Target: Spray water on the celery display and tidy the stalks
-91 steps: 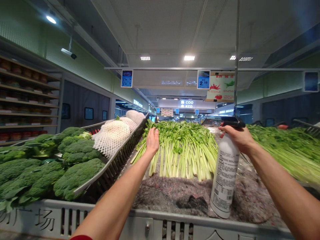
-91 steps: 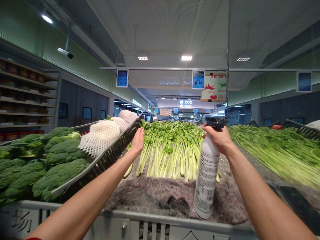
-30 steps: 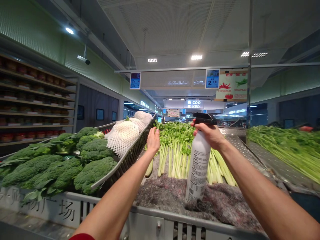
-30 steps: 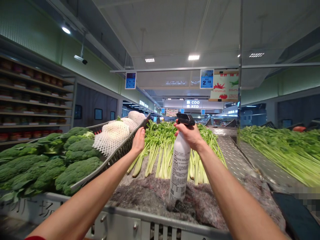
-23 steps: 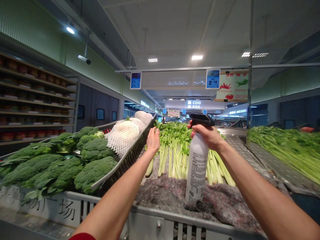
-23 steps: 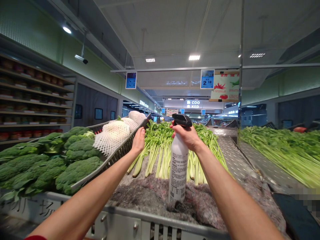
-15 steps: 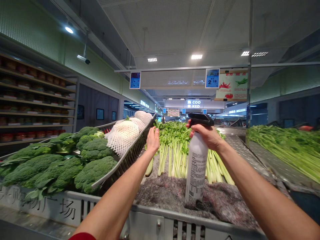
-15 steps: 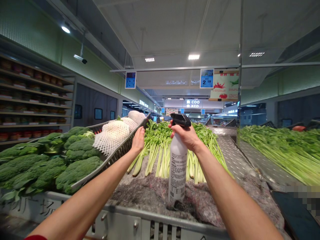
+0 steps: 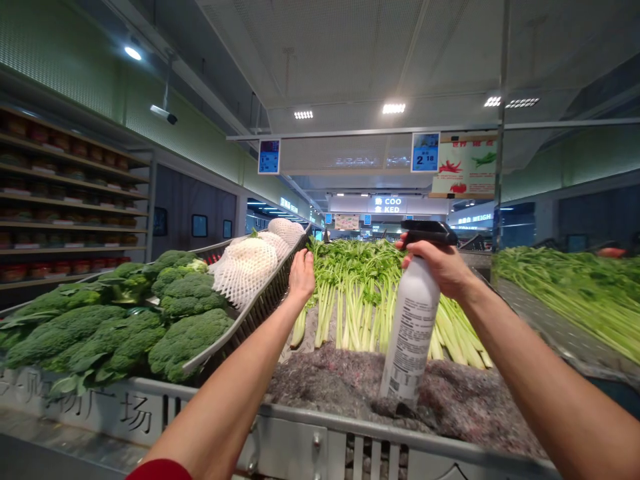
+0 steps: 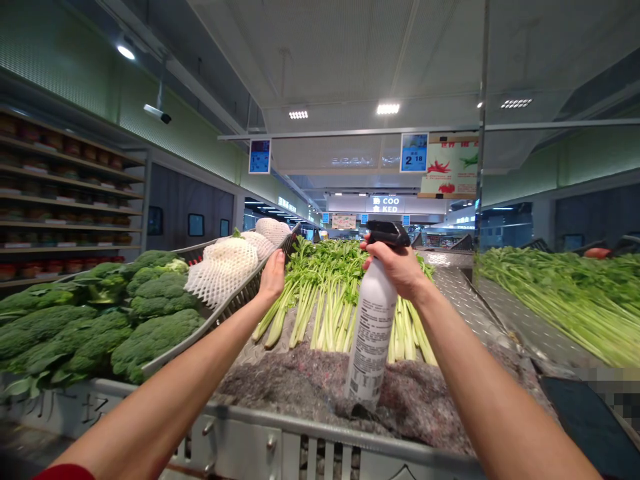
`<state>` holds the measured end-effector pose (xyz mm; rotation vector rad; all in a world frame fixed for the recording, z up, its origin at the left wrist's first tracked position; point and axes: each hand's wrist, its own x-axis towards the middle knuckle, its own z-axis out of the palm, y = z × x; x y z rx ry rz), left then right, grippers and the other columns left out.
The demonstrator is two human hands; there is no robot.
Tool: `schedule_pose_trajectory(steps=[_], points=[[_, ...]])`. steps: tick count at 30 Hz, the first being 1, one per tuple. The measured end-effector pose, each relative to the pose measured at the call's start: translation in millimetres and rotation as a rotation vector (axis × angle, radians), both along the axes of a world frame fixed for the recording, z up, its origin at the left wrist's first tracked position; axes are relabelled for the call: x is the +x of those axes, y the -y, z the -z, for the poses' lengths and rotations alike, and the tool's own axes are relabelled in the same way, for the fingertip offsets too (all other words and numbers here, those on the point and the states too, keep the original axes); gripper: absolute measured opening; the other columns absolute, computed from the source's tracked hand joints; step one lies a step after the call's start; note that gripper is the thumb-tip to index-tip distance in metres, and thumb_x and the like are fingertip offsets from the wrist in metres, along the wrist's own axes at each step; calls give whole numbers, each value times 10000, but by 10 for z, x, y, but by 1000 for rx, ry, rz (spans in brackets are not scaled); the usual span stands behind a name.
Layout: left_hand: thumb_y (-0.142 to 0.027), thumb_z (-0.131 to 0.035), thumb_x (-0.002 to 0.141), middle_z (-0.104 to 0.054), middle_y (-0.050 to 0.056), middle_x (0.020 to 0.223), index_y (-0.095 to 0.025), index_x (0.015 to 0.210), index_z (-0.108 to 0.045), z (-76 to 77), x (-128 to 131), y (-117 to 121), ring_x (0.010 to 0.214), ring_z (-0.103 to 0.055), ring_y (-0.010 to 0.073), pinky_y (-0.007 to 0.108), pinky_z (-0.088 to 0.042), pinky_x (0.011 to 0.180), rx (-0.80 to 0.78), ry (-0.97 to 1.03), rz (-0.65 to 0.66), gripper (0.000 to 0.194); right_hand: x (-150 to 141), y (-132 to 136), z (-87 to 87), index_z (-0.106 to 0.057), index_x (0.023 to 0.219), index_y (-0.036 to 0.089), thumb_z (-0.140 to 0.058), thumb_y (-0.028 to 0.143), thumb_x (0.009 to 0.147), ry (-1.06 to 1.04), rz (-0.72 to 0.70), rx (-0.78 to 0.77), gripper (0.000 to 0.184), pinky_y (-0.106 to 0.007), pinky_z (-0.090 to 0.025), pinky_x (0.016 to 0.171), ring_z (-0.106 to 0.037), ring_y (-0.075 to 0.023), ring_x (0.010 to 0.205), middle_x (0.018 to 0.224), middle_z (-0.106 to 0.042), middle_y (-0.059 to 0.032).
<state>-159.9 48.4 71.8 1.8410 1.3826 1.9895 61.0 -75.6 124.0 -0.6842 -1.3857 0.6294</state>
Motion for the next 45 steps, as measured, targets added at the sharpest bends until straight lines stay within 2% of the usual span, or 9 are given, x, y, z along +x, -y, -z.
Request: schedule_pose_trajectory(steps=[12, 15, 18, 20, 23, 30, 35, 39, 45], points=[[-403, -323, 799, -428, 126, 1262, -137, 1185, -417, 208, 98, -67, 1171, -372, 230, 384, -285, 961, -53, -79, 14, 478, 655, 120, 74, -603, 770, 168, -659, 220, 566, -67, 356, -27, 218, -237, -454, 418, -538, -121, 507, 854, -609, -71], [-398, -417, 748, -501, 123, 1189, -154, 1173, -440, 433, 198, 68, 1047, -494, 233, 374, -380, 871, -209, -346, 169, 491, 720, 121, 105, -600, 763, 164, -655, 209, 565, -96, 369, -17, 210, -224, -447, 409, -533, -112, 492, 832, -607, -72], [-409, -505, 676, -595, 105, 1037, -184, 1110, -515, 760, 281, 357, 860, -588, 238, 364, -452, 747, -473, -807, 491, 490, 738, 140, 113, -596, 772, 164, -643, 189, 566, -109, 362, -14, 213, -216, -448, 408, -529, -105, 483, 813, -606, -63], [-420, -577, 599, -480, 130, 1205, -184, 1088, -544, 963, 274, 572, 995, -520, 301, 399, -410, 825, -499, -1116, 595, 543, 736, 156, 111, -595, 782, 165, -637, 187, 569, -92, 349, -2, 218, -218, -452, 414, -530, -104, 483, 815, -605, -60], [-441, -447, 702, -207, 151, 1380, -152, 1190, -456, 1142, 167, 789, 1191, -315, 324, 414, -299, 942, -512, -1250, 602, 568, 721, 167, 102, -597, 780, 164, -631, 198, 567, -69, 366, 8, 218, -220, -445, 396, -530, -110, 480, 809, -603, -64], [-493, -320, 762, -236, 109, 1377, -163, 1281, -313, 1176, -10, 720, 1257, -200, 259, 430, -203, 993, -617, -1275, 513, 616, 691, 132, 91, -612, 788, 158, -628, 211, 579, -15, 394, 6, 217, -237, -447, 396, -540, -124, 508, 861, -607, -94], [-395, -353, 773, -217, 74, 1382, -155, 1295, -280, 1179, 51, 598, 1270, -146, 270, 475, -157, 996, -508, -1388, 388, 579, 638, 132, 92, -614, 758, 144, -634, 194, 582, -20, 422, 34, 184, -232, -447, 400, -543, -116, 495, 833, -614, -98], [-360, -367, 768, -249, 80, 1374, -153, 1285, -301, 1120, -15, 572, 1263, -176, 256, 419, -197, 999, -478, -1360, 407, 561, 643, 201, 83, -626, 734, 139, -639, 179, 548, -32, 453, 47, 191, -217, -453, 375, -541, -110, 472, 789, -615, -74], [-396, -369, 763, -198, 151, 1375, -63, 1290, -265, 1110, -188, 622, 1259, -190, 242, 369, -206, 1004, -685, -1342, 427, 632, 751, 216, 92, -632, 700, 132, -608, 159, 523, -60, 467, 63, 180, -188, -444, 340, -530, -98, 436, 712, -596, -41]])
